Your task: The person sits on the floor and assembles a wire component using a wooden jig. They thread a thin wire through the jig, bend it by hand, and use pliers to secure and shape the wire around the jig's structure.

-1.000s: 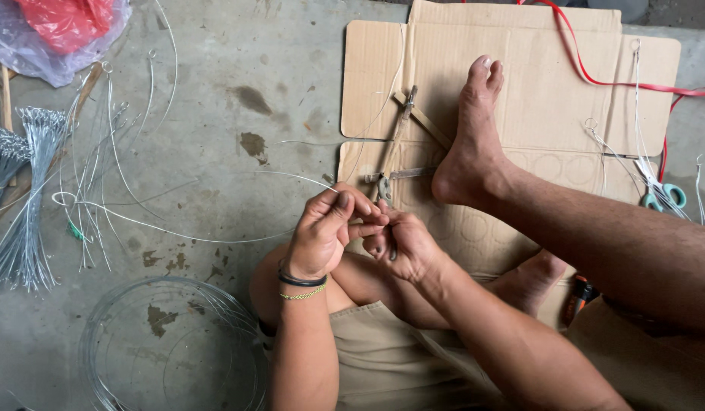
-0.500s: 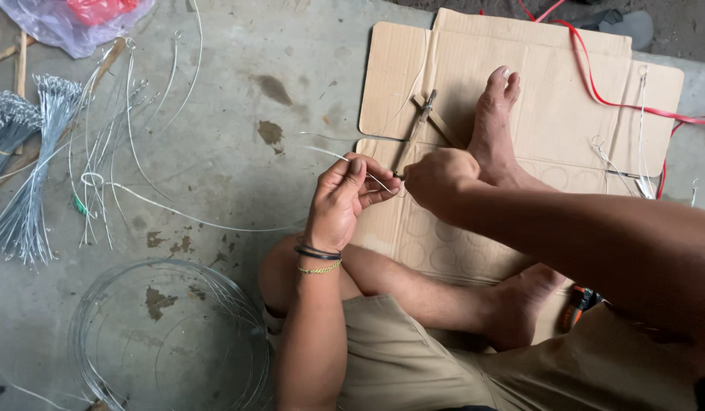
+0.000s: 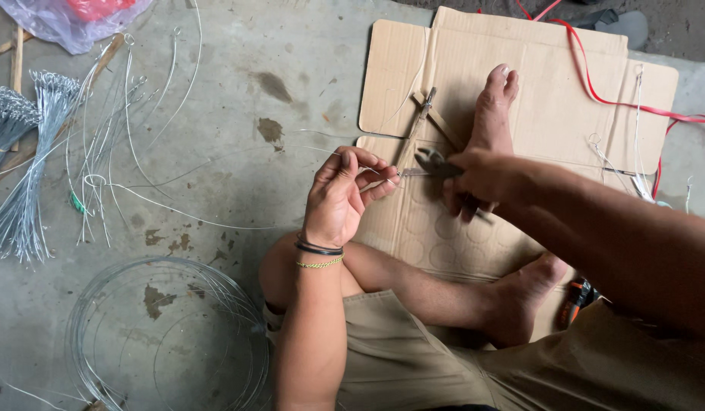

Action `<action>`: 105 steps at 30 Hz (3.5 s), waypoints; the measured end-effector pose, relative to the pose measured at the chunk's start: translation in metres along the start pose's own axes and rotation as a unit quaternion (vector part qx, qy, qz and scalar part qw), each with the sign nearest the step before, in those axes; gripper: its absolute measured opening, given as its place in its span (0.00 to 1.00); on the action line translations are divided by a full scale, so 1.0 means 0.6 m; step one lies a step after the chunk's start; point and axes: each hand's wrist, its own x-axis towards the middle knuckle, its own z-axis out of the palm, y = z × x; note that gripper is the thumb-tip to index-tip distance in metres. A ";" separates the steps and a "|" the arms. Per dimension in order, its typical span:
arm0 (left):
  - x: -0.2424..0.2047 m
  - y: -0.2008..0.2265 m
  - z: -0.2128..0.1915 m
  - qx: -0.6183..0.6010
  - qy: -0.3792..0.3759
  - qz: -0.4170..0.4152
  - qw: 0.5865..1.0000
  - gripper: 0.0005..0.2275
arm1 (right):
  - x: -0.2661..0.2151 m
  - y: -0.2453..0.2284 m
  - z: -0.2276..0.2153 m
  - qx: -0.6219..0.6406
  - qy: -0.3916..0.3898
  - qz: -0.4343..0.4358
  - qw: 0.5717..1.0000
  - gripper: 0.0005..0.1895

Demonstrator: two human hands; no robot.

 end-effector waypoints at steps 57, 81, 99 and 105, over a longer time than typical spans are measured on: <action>0.024 -0.013 -0.004 0.052 0.021 -0.044 0.997 0.13 | 0.092 -0.060 0.070 -0.571 0.070 -0.098 0.812 0.12; 0.022 -0.026 0.004 -0.052 -0.020 -0.027 0.998 0.13 | 0.068 0.059 0.195 0.668 -0.221 -0.202 0.682 0.16; 0.023 -0.026 0.006 -0.040 -0.020 -0.029 0.999 0.13 | 0.033 -0.029 0.018 -0.145 -0.026 -0.037 0.988 0.11; 0.020 -0.009 0.003 0.003 -0.004 -0.031 0.999 0.12 | 0.005 -0.128 0.069 -0.667 0.133 -0.110 0.725 0.05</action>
